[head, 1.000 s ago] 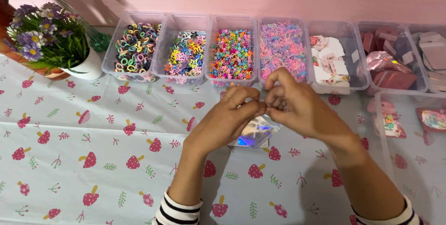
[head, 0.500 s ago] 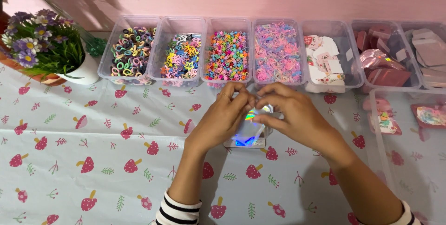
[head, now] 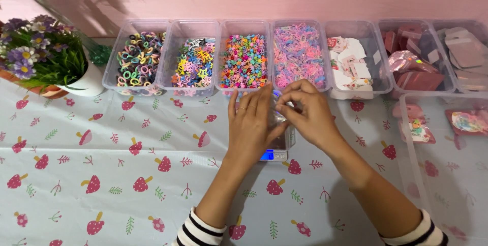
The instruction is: The person fills small clear plastic bags with colorful plastic hair clips and decorative stickers from several bins, weighs each bag on a digital scale, seals the bags, and places them into a larger clear container. The process is repeated for multiple bags throughout the clip.
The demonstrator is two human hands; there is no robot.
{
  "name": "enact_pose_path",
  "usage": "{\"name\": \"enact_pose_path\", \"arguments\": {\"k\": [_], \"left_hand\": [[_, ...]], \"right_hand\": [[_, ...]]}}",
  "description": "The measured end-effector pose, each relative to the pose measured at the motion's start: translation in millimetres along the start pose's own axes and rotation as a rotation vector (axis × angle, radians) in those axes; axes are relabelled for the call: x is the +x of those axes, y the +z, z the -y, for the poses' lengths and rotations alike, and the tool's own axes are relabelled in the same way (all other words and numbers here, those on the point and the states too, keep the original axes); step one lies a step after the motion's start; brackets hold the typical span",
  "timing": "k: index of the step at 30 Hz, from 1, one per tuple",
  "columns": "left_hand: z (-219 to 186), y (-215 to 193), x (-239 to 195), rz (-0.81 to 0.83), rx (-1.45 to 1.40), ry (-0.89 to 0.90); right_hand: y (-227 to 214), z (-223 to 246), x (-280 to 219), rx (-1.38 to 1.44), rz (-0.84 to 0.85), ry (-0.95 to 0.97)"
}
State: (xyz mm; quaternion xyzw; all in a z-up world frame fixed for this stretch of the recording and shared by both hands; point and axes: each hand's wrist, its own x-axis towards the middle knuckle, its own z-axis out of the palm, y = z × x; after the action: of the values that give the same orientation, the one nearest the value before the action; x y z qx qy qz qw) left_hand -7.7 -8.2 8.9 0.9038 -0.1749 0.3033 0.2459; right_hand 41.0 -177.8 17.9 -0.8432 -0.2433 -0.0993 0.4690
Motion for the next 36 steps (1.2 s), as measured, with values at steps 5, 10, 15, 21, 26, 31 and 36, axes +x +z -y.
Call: {"name": "enact_pose_path", "arguments": {"k": [5, 10, 15, 21, 26, 31, 36], "left_hand": [[5, 6, 0, -0.102, -0.071, 0.068], [4, 13, 0, -0.175, -0.133, 0.213], [12, 9, -2, -0.158, -0.114, 0.22], [11, 3, 1, -0.003, -0.094, 0.145], [22, -1, 1, -0.036, -0.249, 0.077], [26, -19, 9, -0.055, -0.333, -0.009], [26, -28, 12, -0.042, -0.373, -0.093]], "right_hand": [[4, -5, -3, 0.118, 0.059, -0.009], [18, -11, -10, -0.062, 0.15, -0.054], [20, -28, -9, 0.305, 0.315, -0.042], [9, -29, 1, 0.12, 0.366, -0.108], [-69, -49, 55, 0.424, 0.22, 0.078], [-113, -191, 108, -0.585, -0.072, 0.106], [-87, -271, 111, -0.659, 0.332, 0.312]]}}
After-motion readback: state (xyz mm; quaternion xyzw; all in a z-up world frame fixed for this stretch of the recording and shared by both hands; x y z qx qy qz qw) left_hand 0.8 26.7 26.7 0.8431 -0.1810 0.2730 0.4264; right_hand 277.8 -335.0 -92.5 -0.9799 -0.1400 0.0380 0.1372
